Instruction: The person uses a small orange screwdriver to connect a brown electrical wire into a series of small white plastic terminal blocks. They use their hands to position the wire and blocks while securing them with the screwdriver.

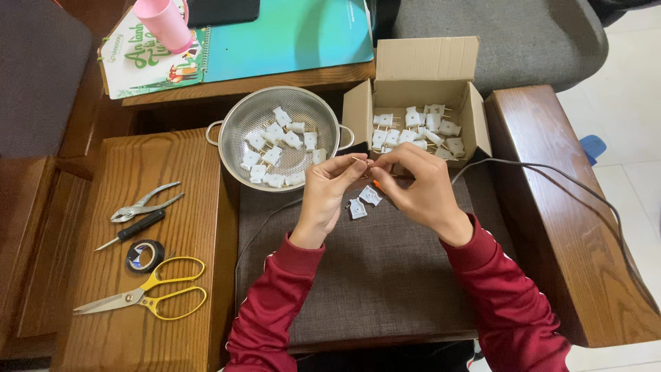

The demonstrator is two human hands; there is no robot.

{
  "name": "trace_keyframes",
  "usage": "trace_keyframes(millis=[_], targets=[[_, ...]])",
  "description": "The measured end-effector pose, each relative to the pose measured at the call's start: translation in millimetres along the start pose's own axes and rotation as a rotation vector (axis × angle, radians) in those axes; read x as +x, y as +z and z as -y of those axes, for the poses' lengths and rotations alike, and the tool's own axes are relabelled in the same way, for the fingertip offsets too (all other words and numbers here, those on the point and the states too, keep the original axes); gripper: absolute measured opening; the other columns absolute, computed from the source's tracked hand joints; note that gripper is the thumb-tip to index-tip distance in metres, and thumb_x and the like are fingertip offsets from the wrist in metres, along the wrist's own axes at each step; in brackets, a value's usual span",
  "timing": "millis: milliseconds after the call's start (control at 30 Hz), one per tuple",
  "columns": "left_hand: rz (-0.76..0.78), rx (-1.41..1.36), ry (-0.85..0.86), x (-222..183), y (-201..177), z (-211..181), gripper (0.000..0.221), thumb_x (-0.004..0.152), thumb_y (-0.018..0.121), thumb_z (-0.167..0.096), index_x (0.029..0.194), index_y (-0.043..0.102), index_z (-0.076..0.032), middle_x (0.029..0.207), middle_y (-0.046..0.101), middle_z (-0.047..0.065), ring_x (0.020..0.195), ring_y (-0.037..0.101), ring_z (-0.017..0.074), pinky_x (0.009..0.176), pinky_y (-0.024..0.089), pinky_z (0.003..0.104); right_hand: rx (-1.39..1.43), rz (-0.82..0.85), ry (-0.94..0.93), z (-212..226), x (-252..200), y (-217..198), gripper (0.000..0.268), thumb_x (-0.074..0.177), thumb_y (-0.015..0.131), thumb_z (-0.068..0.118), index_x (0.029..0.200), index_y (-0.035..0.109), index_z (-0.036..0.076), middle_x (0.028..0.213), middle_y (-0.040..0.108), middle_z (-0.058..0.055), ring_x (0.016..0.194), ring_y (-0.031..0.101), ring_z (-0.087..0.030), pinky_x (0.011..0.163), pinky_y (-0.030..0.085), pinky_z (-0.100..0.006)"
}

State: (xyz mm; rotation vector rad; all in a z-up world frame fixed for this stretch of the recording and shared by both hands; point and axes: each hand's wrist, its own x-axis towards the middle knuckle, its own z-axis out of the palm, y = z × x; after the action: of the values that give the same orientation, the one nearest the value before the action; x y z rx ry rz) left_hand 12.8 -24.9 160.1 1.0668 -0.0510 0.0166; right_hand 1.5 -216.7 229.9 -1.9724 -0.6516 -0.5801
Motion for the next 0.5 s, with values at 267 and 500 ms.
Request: trace_keyframes(millis=[267, 500], targets=[[0.036, -0.081, -0.077, 3.1, -3.0, 1.0, 0.028, 0.112, 0.088, -0.019, 0.132, 0.087, 0.001, 0.118, 0.092, 0.019, 0.102, 0.091, 0.0269, 0.090, 0.079, 0.039, 0.002, 0.049, 0.015, -18.7, -4.8, 5.2, 0.008, 0.103, 0.091, 0.011, 0.106, 0.084, 0.013, 0.088, 0.076, -0.004, 0.076, 0.075, -0.027, 0.070, 0.060, -0.041], [0.020, -0.098, -0.090, 2.0, -2.5, 0.8, 0.033, 0.113, 0.087, -0.024, 0.135, 0.084, 0.000, 0.126, 0.090, 0.019, 0.106, 0.090, 0.0223, 0.087, 0.078, 0.030, 0.013, 0.029, 0.014, -27.5, -9.0, 12.2, 0.016, 0.101, 0.098, 0.012, 0.108, 0.084, 0.014, 0.088, 0.075, -0.004, 0.078, 0.076, -0.028, 0.073, 0.061, -0.041]])
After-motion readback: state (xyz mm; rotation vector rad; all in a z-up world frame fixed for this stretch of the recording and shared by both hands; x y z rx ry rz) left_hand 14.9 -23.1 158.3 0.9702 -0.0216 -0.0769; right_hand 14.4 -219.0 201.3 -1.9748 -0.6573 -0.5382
